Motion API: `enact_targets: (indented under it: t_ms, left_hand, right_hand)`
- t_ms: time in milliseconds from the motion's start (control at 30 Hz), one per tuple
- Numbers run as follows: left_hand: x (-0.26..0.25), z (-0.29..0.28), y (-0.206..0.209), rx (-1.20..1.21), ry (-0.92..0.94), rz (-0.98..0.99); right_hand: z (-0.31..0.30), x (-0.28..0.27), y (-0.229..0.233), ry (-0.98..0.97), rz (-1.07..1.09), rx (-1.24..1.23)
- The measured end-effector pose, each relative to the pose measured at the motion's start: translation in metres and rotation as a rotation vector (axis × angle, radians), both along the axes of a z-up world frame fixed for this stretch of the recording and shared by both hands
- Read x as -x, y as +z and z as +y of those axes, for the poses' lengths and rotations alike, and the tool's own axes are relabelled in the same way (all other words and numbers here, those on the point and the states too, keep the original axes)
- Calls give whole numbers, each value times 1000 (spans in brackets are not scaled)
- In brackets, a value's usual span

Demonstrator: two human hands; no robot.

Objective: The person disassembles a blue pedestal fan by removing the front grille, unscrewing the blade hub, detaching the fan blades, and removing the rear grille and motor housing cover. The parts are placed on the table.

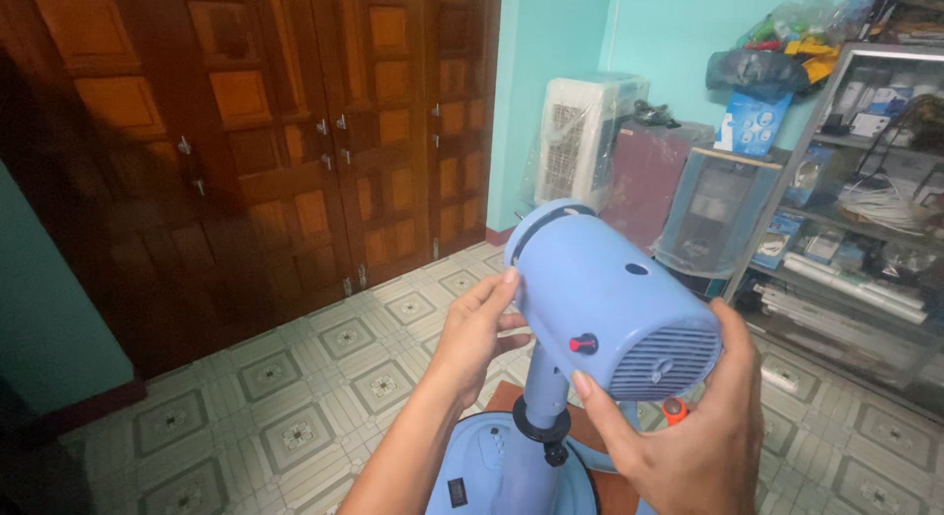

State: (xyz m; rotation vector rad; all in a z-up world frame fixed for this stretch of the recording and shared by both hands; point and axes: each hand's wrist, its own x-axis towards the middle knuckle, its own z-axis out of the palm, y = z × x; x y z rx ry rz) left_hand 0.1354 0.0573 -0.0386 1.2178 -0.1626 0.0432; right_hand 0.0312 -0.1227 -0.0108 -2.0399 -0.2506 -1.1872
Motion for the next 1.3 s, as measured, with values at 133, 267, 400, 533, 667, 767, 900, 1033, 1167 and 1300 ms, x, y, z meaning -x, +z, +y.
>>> enact_targets:
  t_ms: [133, 267, 400, 533, 667, 767, 900, 1033, 1167, 1300]
  left_hand:
    - [3, -1, 4, -41, 27, -10]
    - [-7, 4, -13, -57, 116, -62]
    - [-41, 5, -62, -89, 249, -218]
    - [-56, 0, -107, -631, 24, -226]
    - [-51, -21, -115, -352, -291, -189]
    - [-46, -19, -111, -333, -268, -163]
    - [-43, -21, -105, -344, -221, -229]
    - [-41, -23, -100, -384, -171, -241]
    - [-33, -29, -97, -427, -67, -193]
    - [-25, -36, -94, -466, 77, -235]
  right_hand:
    - [3, 4, 7, -102, -6, 83]
    - [0, 1, 6, -53, -5, 67]
    - [-15, -6, 7, 33, 46, 14]
    - [-22, -13, 4, 172, 84, -92]
    - [-31, -17, 3, 159, 29, -6]
    - [-33, -18, 3, 170, 160, -85]
    - [-33, -20, 4, 192, 97, -32]
    - [-41, -24, 7, 266, 99, -3]
    - [-54, -34, 7, 386, 72, 8]
    - [-74, -48, 4, 504, 157, -4]
